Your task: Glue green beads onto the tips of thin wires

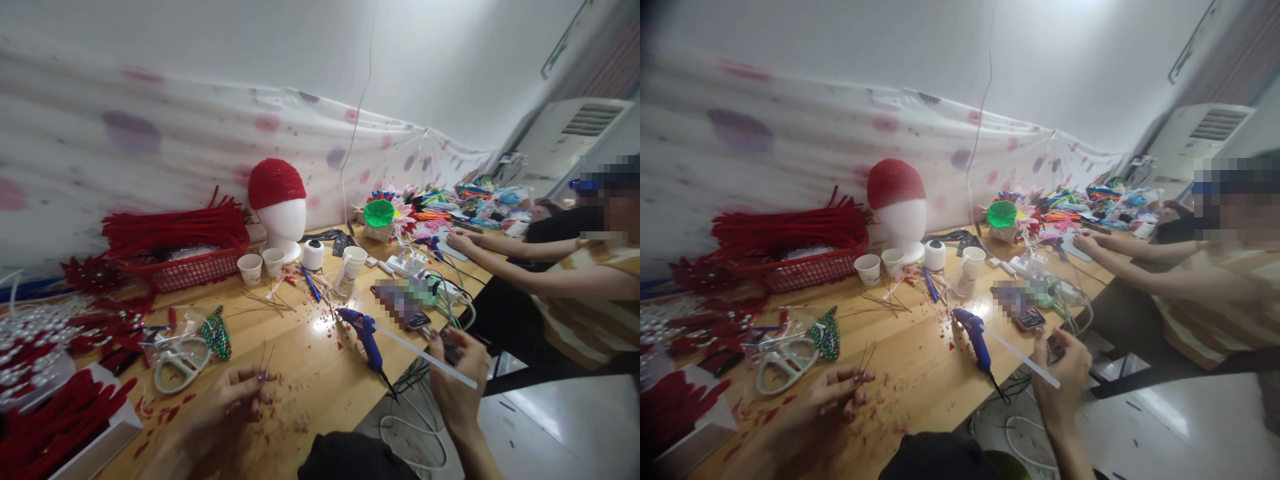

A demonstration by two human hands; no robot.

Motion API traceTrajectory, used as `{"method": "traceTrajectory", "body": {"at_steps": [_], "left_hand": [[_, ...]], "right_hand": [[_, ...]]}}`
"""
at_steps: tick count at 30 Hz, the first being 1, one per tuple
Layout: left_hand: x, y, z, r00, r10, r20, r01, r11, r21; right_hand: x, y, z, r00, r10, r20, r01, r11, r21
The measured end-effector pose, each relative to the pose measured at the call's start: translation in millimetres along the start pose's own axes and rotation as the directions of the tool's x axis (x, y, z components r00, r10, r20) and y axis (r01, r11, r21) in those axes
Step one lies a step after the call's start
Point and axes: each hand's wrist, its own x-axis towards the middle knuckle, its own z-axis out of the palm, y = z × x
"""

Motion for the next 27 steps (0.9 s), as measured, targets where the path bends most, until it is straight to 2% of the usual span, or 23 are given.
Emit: {"method": "traceTrajectory", "body": {"at_steps": [1,3,5,8,10,12,15,18,20,22,23,25,27], "left_hand": [[0,0,0,1.000,0.025,-0.018,-0.025,1.000,-0.005],[1,1,-1,0.996,0.078,-0.040,-0.078,0.997,-0.002],[0,4,-2,0.991,0.129,-0.045,-0.127,0.991,0.044],[-3,10,-1,0.973,0.223,-0.068,-0.208,0.962,0.176],[-5,15,-1,0.942,0.319,-0.102,-0.286,0.924,0.252],[-6,20,-1,0.893,0.430,-0.135,-0.368,0.868,0.332],[-7,24,-3,0.808,0.571,-0.145,-0.452,0.759,0.468],[-7,24,-7,0.759,0.644,-0.102,-0.483,0.660,0.575],[-8,21,-9,0.715,0.698,-0.047,-0.503,0.560,0.658],[-10,17,-13,0.627,0.778,0.035,-0.530,0.393,0.751],[-12,14,-16,0.556,0.825,0.096,-0.547,0.277,0.790],[-17,9,-21,0.387,0.885,0.258,-0.553,-0.001,0.833],[-22,5,-26,0.250,0.878,0.409,-0.500,-0.245,0.831]], "right_hand": [[-14,-7,-9,0.996,0.017,-0.085,-0.008,0.995,0.102],[-37,-21,-18,0.997,-0.039,-0.070,0.052,0.978,0.201],[-50,-33,-14,0.992,-0.101,0.079,0.078,0.965,0.249],[-47,-49,9,0.916,-0.206,0.344,0.131,0.965,0.227],[-38,-58,27,0.860,-0.262,0.437,0.192,0.961,0.199],[-28,-65,42,0.833,-0.280,0.478,0.205,0.957,0.204],[-13,-73,50,0.827,-0.236,0.511,0.124,0.962,0.244],[4,-77,44,0.837,-0.146,0.528,-0.037,0.947,0.320],[14,-79,37,0.795,-0.131,0.592,-0.154,0.901,0.406],[17,-82,32,0.684,-0.166,0.711,-0.284,0.836,0.469],[16,-85,30,0.621,-0.190,0.760,-0.343,0.806,0.482],[6,-93,29,0.511,-0.272,0.815,-0.409,0.757,0.509],[-7,-102,27,0.447,-0.409,0.795,-0.398,0.706,0.586]]}}
